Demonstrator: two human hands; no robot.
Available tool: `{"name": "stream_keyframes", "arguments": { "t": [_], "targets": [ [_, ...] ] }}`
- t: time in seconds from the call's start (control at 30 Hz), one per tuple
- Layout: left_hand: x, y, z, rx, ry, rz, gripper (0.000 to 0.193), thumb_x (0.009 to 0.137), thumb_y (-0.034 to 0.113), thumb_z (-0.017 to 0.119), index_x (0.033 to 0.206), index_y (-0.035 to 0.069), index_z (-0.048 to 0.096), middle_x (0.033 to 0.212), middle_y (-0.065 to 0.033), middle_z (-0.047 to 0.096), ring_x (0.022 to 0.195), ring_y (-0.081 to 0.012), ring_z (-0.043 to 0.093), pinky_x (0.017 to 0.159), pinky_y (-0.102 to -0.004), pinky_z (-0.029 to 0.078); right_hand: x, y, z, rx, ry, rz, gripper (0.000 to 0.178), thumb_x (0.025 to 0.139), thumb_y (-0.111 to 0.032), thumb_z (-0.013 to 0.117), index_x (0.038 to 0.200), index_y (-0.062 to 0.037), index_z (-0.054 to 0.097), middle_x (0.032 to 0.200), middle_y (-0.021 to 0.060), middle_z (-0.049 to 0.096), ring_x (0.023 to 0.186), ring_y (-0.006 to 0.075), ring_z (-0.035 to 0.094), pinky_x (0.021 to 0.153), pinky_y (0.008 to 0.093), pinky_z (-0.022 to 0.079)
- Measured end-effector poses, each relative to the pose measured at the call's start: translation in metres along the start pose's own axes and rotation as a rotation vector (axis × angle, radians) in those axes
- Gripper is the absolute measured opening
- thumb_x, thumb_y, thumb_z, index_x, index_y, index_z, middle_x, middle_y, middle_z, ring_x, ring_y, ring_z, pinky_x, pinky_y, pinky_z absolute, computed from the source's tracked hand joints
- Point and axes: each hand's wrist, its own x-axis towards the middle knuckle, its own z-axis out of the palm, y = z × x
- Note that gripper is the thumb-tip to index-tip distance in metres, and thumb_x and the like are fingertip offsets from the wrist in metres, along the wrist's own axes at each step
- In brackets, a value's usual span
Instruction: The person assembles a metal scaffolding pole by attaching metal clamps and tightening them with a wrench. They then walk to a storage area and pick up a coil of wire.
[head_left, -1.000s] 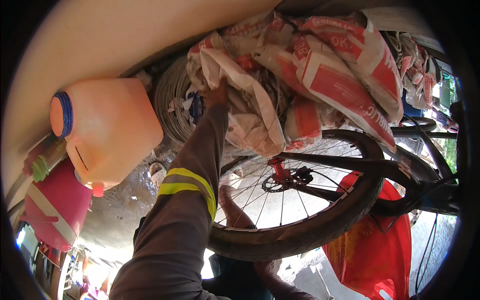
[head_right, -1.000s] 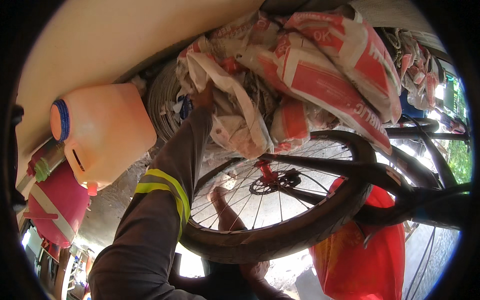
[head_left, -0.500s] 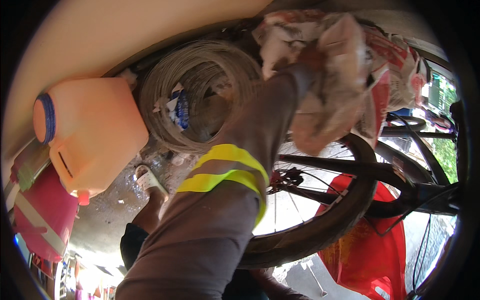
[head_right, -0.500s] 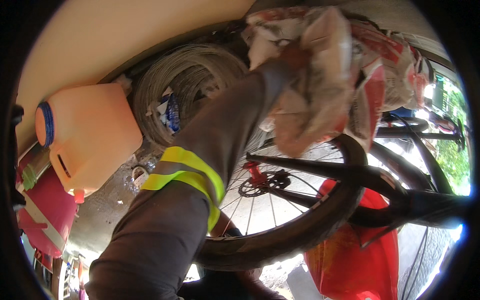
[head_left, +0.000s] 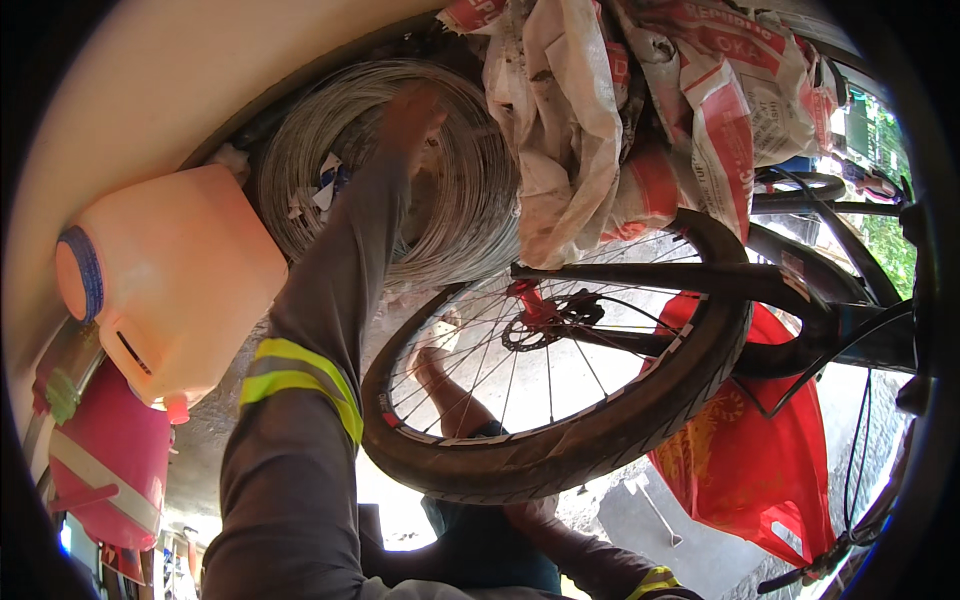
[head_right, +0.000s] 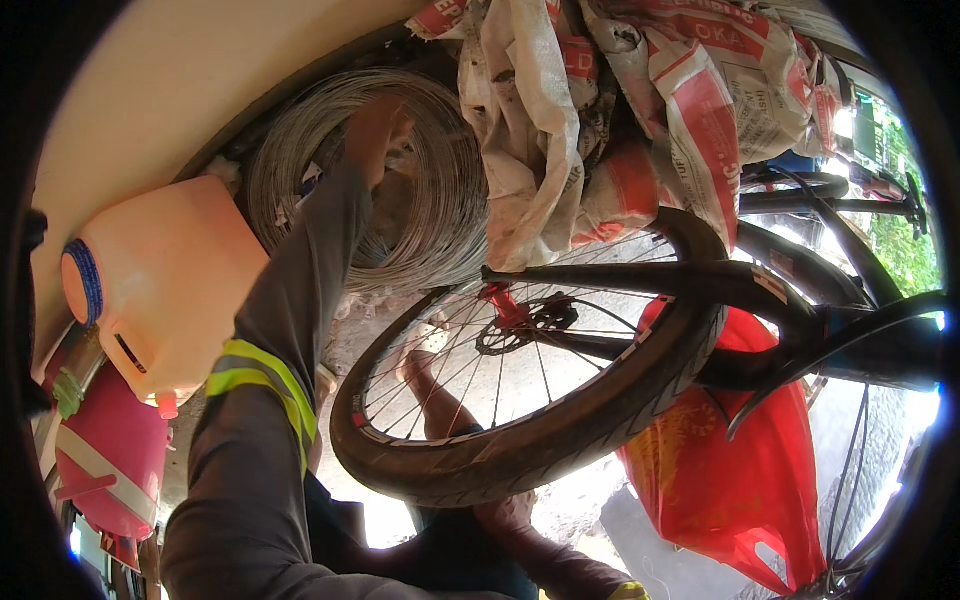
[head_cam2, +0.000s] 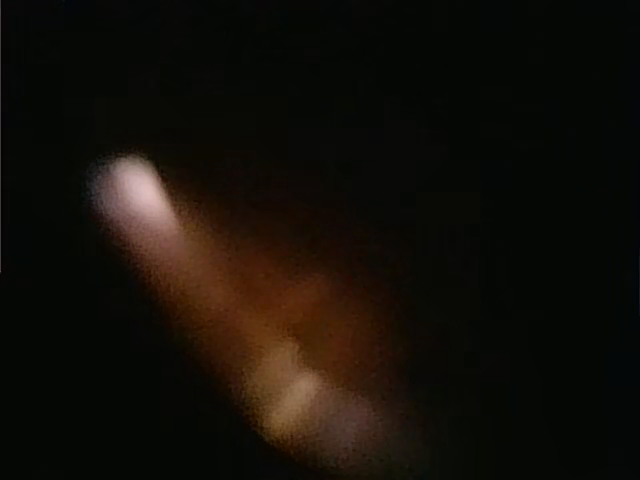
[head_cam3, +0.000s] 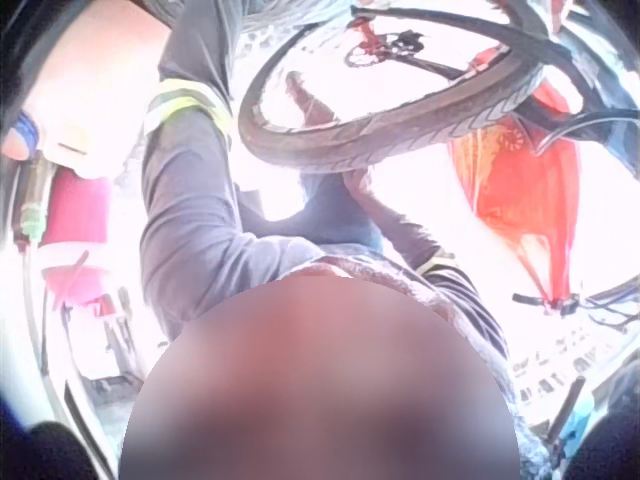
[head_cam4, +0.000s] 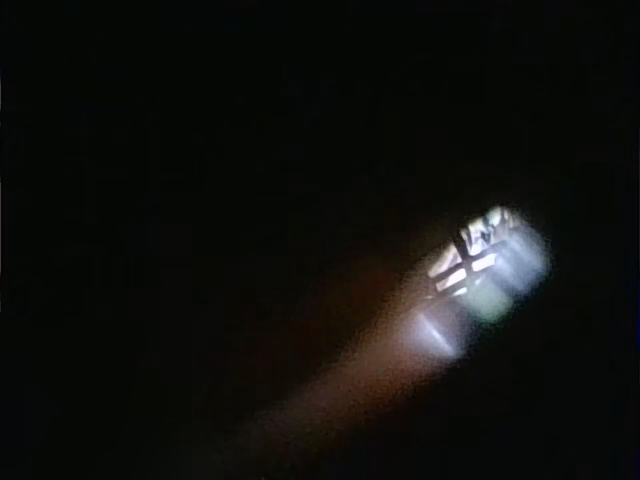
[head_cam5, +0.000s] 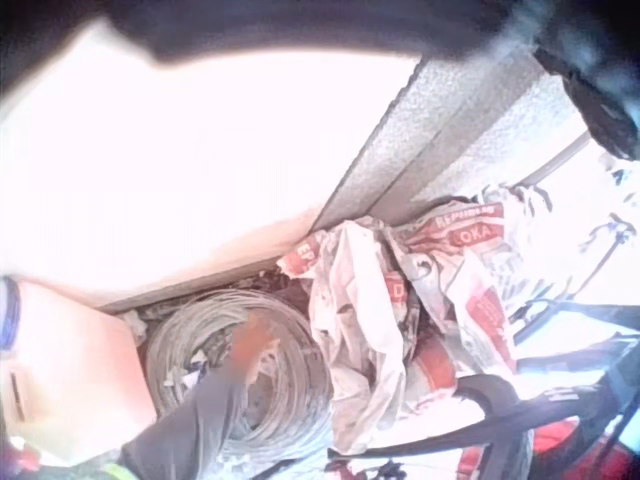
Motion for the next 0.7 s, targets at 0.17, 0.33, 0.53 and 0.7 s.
{"name": "stream_keyframes", "arguments": {
  "t": [0.17, 0.33, 0.53, 0.7],
  "targets": [
    [-0.042, -0.048, 0.019, 0.110, 0.062, -0.077, 0.037, 0.103, 0.025, 0.061, 0.130, 0.000, 0.064, 0.129, -0.0153, 0.066, 0.112, -0.0273, 0.067, 0.092, -0.0409, 0.055, -0.004, 0.006, 0.004, 0.052, -0.121, 0.105, 0.056, 0.090, -0.047, 0.068, 0.130, -0.0097, 0.063, 0.126, 0.0216, 0.065, 0.121, 0.0428, 0.059, 0.099, 0.0563, 0.047],
    [-0.073, -0.070, -0.030, 0.705, 0.070, 0.203, 0.031, 0.102, 0.023, 0.060, 0.128, 0.007, 0.065, 0.126, -0.0155, 0.068, 0.111, -0.0300, 0.068, 0.095, -0.0405, 0.054, -0.016, 0.026, 0.009, 0.022, -0.219, 0.159, 0.068, 0.092, -0.056, 0.061, 0.142, -0.0108, 0.055, 0.143, 0.0220, 0.055, 0.134, 0.0433, 0.049, 0.110, 0.0576, 0.038],
    [-0.202, -0.114, -0.126, 1.231, -0.566, 0.706, 0.050, 0.088, 0.022, 0.070, 0.136, 0.013, 0.060, 0.135, -0.0153, 0.060, 0.128, -0.0337, 0.056, 0.107, -0.0438, 0.045, -0.013, 0.033, 0.014, 0.011, -0.046, 0.053, 0.057, 0.093, -0.053, 0.066, 0.133, -0.0119, 0.063, 0.131, 0.0214, 0.062, 0.122, 0.0421, 0.058, 0.099, 0.0570, 0.046],
    [-0.246, -0.178, -0.129, 1.385, -0.693, 0.452, 0.048, 0.085, 0.028, 0.072, 0.130, 0.013, 0.064, 0.134, -0.0131, 0.061, 0.125, -0.0329, 0.057, 0.104, -0.0443, 0.045, -0.013, 0.027, 0.015, -0.046, 0.019, -0.097, 0.052, 0.094, -0.051, 0.065, 0.129, -0.0116, 0.066, 0.128, 0.0209, 0.064, 0.119, 0.0424, 0.060, 0.096, 0.0565, 0.047]
  ]
}}
